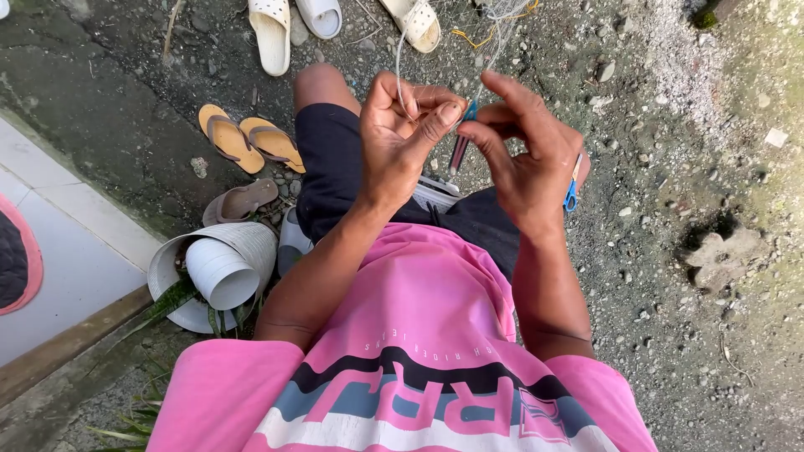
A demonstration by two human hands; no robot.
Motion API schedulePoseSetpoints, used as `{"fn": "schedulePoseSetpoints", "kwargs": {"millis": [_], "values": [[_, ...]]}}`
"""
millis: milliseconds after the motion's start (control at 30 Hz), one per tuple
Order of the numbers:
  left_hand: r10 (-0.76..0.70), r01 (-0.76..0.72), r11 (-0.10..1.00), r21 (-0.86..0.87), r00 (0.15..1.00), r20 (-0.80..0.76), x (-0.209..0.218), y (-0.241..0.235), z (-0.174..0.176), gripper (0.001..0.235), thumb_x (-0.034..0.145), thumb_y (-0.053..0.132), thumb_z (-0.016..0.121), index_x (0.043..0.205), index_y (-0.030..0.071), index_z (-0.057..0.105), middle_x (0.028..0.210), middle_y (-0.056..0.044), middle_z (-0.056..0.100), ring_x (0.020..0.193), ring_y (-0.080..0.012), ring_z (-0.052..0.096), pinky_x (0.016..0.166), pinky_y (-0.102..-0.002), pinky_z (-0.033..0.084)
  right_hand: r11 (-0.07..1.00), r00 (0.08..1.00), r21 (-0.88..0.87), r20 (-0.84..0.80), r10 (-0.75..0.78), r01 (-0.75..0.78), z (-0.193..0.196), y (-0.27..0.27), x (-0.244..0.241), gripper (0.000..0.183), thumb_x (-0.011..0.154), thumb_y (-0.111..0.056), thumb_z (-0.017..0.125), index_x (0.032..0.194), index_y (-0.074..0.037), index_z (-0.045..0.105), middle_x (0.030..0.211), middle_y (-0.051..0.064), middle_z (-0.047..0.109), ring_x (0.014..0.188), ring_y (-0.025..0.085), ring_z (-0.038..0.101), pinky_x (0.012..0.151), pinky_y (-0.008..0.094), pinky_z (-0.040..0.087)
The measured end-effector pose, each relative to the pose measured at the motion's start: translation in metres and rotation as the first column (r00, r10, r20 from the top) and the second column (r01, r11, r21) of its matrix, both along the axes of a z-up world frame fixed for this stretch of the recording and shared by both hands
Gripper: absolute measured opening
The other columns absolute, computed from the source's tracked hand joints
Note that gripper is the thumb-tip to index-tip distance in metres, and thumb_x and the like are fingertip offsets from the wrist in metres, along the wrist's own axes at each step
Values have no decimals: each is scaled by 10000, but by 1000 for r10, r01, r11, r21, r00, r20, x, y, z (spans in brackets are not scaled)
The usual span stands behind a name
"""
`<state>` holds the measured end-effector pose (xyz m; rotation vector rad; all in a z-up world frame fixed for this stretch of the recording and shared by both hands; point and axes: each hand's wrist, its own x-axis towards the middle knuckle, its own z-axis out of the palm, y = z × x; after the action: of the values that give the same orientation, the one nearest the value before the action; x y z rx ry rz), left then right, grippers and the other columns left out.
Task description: Repairing or weaving a fishing net by tying knots in the mesh using a netting needle
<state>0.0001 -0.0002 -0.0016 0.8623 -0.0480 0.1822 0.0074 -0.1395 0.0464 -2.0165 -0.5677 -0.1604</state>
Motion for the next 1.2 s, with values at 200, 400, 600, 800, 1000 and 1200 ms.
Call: {"fn": "schedulePoseSetpoints", "kwargs": {"millis": [200, 400, 600, 800, 1000, 1200], "values": [[100, -103, 985, 135, 994, 33, 0, -4, 1, 331, 866, 112, 679, 858, 128, 348, 901, -133, 648, 897, -200, 655, 862, -307, 512, 941, 910, 313, 415, -11, -131, -3, 7, -9, 174, 950, -267, 570, 941, -94, 560, 1101, 98, 618, 1076, 287, 578, 990, 465, 419], [180, -208, 915, 345, 977, 112, -1, 1, 5, 305, 893, 123, 638, 853, 124, 335, 882, -125, 655, 880, -205, 659, 820, -287, 522, 850, 866, 513, 363, -343, 121, 3, 7, -30, 182, 948, -56, 433, 812, -34, 552, 525, 93, 444, 373, 156, 420, 397, 289, 324], [200, -236, 884, 404, 971, 128, 0, 4, 3, 278, 907, 66, 600, 856, 119, 332, 874, -139, 649, 873, -206, 633, 793, -273, 506, 971, 992, -212, -85, 89, -105, 10, 1, -30, 185, 983, -128, 553, 1057, 24, 628, 905, 136, 653, 748, 243, 580, 697, 339, 441], [136, -210, 873, 441, 972, 193, -1, 4, 5, 274, 944, 127, 543, 847, 104, 287, 889, -126, 587, 860, -189, 567, 774, -295, 449, 983, 982, 16, 36, 183, -184, -16, 3, -29, 119, 969, -4, 555, 1059, 40, 619, 751, 108, 610, 563, 181, 495, 525, 294, 373], [141, -199, 884, 424, 976, 165, -1, 5, 5, 307, 932, 136, 565, 835, 115, 275, 884, -129, 601, 856, -190, 586, 779, -301, 459, 968, 962, 1, 111, 250, -252, -19, 1, -21, 194, 1002, -58, 495, 1109, 51, 615, 711, 92, 593, 526, 201, 450, 511, 313, 334], [101, -109, 964, 241, 994, 44, -2, 3, -7, 307, 895, 92, 618, 862, 122, 314, 912, -158, 626, 868, -203, 619, 760, -265, 509, 797, 903, 560, -427, 45, 225, -25, -6, 4, 261, 916, -281, 658, 935, -21, 639, 572, 6, 452, 483, 65, 342, 453, 218, 237]]}}
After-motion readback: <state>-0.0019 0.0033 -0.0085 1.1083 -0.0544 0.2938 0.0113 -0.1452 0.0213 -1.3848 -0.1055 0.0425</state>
